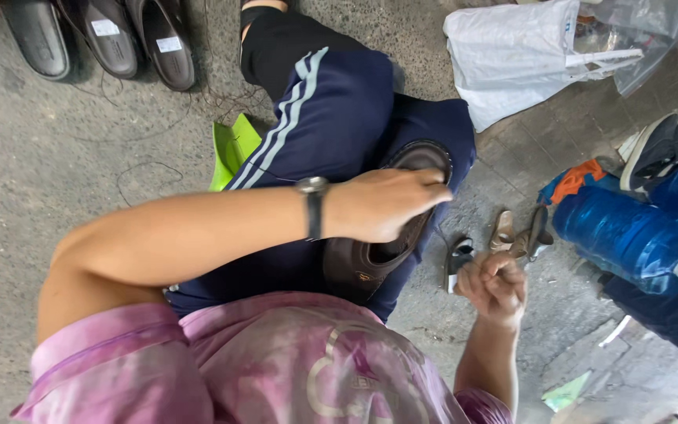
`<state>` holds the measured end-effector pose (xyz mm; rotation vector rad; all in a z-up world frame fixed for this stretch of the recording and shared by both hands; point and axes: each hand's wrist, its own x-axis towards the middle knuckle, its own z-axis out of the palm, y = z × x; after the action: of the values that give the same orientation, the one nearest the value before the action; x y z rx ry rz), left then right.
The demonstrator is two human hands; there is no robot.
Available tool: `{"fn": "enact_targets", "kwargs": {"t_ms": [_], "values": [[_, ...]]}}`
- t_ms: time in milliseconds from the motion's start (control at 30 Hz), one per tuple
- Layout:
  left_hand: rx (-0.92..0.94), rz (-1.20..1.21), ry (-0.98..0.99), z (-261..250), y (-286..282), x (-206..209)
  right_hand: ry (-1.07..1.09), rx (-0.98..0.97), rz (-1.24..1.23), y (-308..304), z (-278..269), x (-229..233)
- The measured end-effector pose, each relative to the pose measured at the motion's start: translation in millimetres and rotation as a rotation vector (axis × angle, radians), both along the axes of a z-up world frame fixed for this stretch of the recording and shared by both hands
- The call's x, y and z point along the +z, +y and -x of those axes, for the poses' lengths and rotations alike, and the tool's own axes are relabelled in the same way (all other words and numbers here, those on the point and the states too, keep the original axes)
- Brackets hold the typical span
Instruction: The person sits on a low stool and sews a brown sandal held on their lap using a needle and thread. They repeatedly push the needle through the sandal's sole and pull the thread tight to secure the stitching.
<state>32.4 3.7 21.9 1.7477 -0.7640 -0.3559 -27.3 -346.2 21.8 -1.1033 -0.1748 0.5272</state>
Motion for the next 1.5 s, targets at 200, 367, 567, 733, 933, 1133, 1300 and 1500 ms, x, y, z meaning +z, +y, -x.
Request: {"fn": "enact_targets", "kwargs": {"t_ms": [200, 367, 567, 733, 933, 1133, 1300, 1500], "values": [[0.368, -0.2, -0.245, 33, 6, -19, -0.322, -0.192, 0.916, -17, -8, -2], [0.638, -0.238, -0.399, 44, 59, -33, -0.141, -0.304, 1.179, -89, -20, -36], [0.902, -0.94, -0.5, 53, 229, -43, -0.257, -0.385, 1.629, -175, -17, -72], [0.833, -0.704, -0.449, 25, 127, 40, -0.797, -0.322, 1.501, 9, -31, 31], [0.311, -0.609, -0.706, 44, 24, 23, -0.737, 0.084, 0.894, 125, -32, 35], [-0.043, 0.677, 0.501, -6, 38, 64, -1.392, 0.168, 1.13, 108, -48, 5], [0.357, 0.712, 0.569, -18, 56, 13, -1.389, 0.264, 1.043, 120, -68, 27], [0.62, -0.399, -0.603, -21, 93, 55, -1.271, 0.197, 1.182, 108, -38, 28]]}}
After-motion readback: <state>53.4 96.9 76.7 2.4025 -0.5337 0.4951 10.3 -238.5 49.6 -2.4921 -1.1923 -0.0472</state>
